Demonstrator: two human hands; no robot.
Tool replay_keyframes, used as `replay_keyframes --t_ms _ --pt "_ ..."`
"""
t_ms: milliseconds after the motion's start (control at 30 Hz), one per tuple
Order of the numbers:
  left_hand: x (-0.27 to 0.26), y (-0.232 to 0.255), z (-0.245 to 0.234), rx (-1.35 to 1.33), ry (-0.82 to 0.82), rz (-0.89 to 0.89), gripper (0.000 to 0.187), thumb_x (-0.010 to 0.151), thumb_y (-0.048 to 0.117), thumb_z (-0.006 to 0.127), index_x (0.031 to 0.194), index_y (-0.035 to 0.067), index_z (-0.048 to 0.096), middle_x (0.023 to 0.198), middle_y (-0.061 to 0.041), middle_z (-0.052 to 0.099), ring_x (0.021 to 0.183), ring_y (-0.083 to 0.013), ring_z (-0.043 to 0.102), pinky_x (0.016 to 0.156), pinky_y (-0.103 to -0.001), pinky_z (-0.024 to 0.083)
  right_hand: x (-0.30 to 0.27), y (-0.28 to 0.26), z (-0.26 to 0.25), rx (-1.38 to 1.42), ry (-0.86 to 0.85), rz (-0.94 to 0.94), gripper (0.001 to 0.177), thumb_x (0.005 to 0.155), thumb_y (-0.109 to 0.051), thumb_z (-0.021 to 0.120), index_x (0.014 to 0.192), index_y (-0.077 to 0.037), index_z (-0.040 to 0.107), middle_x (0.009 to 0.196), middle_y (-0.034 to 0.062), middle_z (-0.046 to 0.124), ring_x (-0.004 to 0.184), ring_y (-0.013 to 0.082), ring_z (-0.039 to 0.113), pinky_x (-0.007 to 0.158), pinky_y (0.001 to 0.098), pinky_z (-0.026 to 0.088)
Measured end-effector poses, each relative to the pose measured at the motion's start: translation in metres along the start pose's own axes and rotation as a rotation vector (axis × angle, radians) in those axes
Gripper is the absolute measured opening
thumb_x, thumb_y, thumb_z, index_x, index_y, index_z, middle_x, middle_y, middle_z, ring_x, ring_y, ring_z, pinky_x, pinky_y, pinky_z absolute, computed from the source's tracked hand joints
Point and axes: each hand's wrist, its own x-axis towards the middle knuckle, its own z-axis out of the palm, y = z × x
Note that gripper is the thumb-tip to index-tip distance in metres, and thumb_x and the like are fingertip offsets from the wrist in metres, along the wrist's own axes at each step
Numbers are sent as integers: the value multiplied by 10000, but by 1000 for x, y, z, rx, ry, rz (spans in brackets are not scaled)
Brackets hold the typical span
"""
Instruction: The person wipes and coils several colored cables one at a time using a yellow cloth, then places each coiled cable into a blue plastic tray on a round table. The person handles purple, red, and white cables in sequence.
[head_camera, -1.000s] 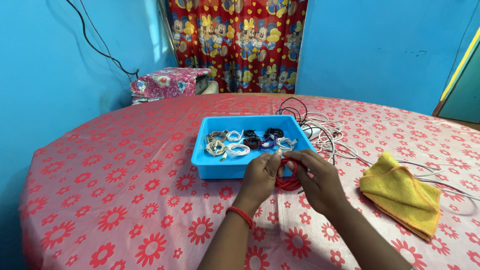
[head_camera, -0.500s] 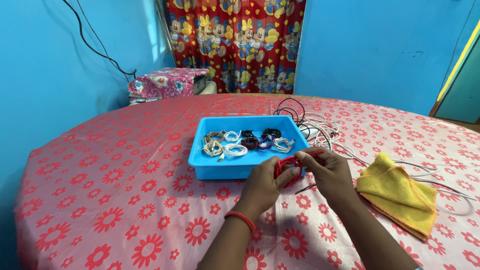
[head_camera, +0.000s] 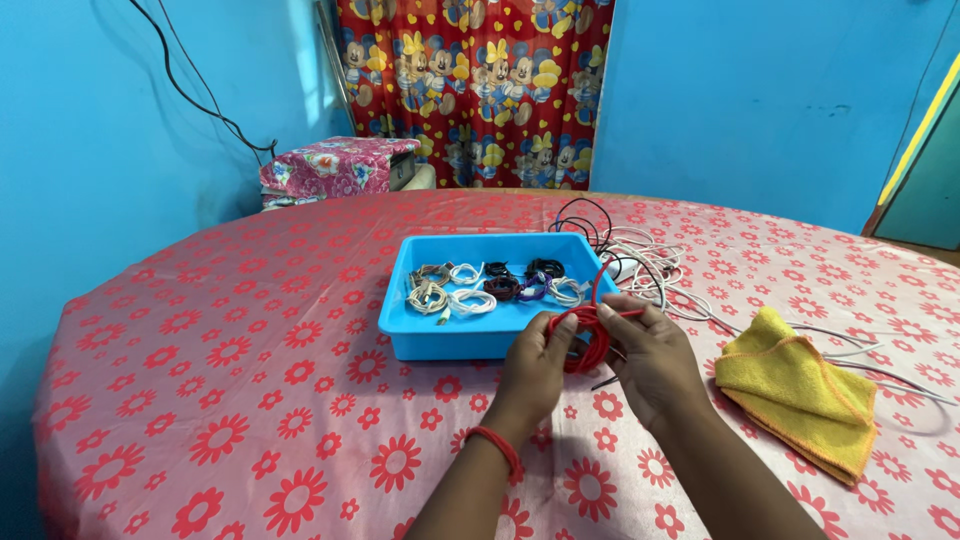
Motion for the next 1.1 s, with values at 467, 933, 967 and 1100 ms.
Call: replay_keyframes --t_ms 467,933,967,1100 --pt "-7 35 -35 -235 -336 -534 516 882 625 619 1038 144 725 878 33 726 834 -91 672 826 -289 547 2 -12 -11 -331 -523 -34 198 932 -107 623 1065 -6 730 907 96 816 858 153 775 840 320 613" --pt "-3 24 -20 -50 -279 -248 255 870 165 800 1031 -21 735 921 -120 759 834 -188 752 817 -377 656 5 -18 -14 -477 -163 -84 198 892 -138 752 976 41 766 842 108 766 726 134 693 672 299 584" --pt "-2 24 -17 4 -240 -234 239 869 146 791 1037 -13 728 921 -114 761 827 -191 751 793 -376 656 4 -18 -13 -480 -159 -88 201 886 -132 757 979 46 765 848 112 768 732 134 695 680 297 587" --pt "-8 24 -8 607 -4 148 203 883 56 692 1078 37 745 906 -123 794 818 -207 793 743 -345 612 -2 -17 -7 -559 -169 -178 201 865 -105 769 994 50 774 870 108 781 754 124 712 704 285 595"
